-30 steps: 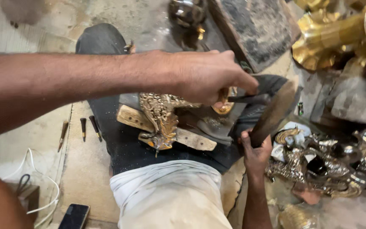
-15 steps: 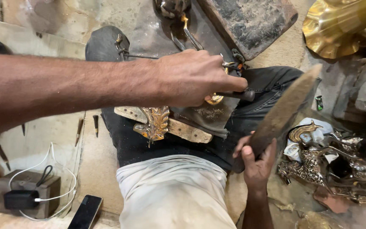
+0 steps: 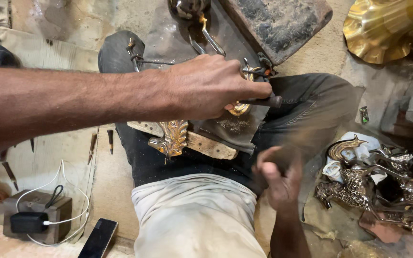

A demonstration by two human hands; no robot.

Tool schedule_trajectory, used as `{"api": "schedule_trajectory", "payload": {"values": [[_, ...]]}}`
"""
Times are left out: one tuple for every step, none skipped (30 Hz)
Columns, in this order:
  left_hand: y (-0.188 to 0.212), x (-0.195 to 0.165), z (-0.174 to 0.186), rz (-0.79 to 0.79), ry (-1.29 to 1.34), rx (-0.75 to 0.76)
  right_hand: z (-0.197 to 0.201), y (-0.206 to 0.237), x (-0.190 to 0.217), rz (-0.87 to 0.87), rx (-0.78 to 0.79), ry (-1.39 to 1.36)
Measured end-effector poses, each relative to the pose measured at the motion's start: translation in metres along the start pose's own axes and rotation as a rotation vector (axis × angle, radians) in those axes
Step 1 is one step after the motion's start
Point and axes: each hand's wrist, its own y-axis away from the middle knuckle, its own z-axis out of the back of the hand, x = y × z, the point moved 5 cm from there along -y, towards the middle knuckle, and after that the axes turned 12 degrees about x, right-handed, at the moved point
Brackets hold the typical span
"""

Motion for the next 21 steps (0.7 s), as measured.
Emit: {"api": "schedule_trajectory", "payload": {"values": [[0.0,0.0,0.0,0.003,0.005,0.002,0.001,0.0,0.0,0.02,-0.03,-0.032],[0.0,0.0,-0.001,0.004,0.006,0.002,0.003,0.001,0.0,0.045,-0.062,-0.063],[0.0,0.001,-0.001,0.004,0.005,0.004,0.004,0.001,0.001,0.07,-0.095,-0.095],[0.0,0.001,0.0,-0.003,0.001,0.0,0.002,0.001,0.003,0.092,-0.042,-0.039],[0.0,0.001,-0.001,-0.008,0.0,-0.004,-0.001,0.0,0.005,0.108,0.013,0.017],[0.0,0.001,0.0,-0.013,-0.002,-0.01,-0.003,-0.001,0.007,0.127,0.069,0.072],[0.0,0.001,0.0,-0.024,-0.004,-0.017,-0.001,0.0,0.005,0.077,0.026,0.037],[0.0,0.001,0.001,-0.034,-0.005,-0.024,0.002,-0.001,0.002,0.028,-0.016,-0.001],[-0.001,0.0,0.001,-0.049,-0.004,-0.026,0.004,0.0,0.0,-0.026,-0.065,-0.041],[-0.002,0.0,0.001,-0.044,-0.009,-0.012,0.001,-0.001,0.003,0.037,-0.023,-0.076],[-0.002,0.0,0.0,-0.035,-0.011,0.0,-0.001,-0.001,0.007,0.097,0.024,-0.11],[-0.002,0.0,0.0,-0.022,-0.007,0.011,-0.005,-0.002,0.009,0.15,0.075,-0.146],[-0.002,-0.001,0.0,-0.023,0.008,0.008,-0.004,-0.001,0.006,0.081,0.042,-0.108],[-0.003,-0.001,0.001,-0.023,0.018,0.003,-0.003,-0.001,0.003,0.017,0.01,-0.071],[-0.003,-0.001,0.001,-0.028,0.028,0.004,-0.002,0.0,-0.001,-0.051,-0.026,-0.035],[-0.003,-0.001,0.001,-0.027,0.021,0.016,-0.004,-0.001,0.002,0.02,-0.002,-0.082],[-0.003,-0.001,0.001,-0.024,0.012,0.025,-0.006,-0.001,0.005,0.091,0.026,-0.127],[-0.002,0.0,0.001,-0.02,0.006,0.035,-0.009,-0.002,0.008,0.16,0.057,-0.173],[-0.003,-0.001,0.001,-0.037,-0.001,0.018,-0.008,-0.001,0.004,0.073,0.027,-0.146],[-0.003,-0.001,0.002,-0.052,-0.013,-0.002,-0.007,-0.001,-0.001,-0.01,0.003,-0.117],[-0.004,-0.002,0.003,-0.068,-0.022,-0.018,-0.006,0.0,-0.005,-0.097,-0.021,-0.09]]}}
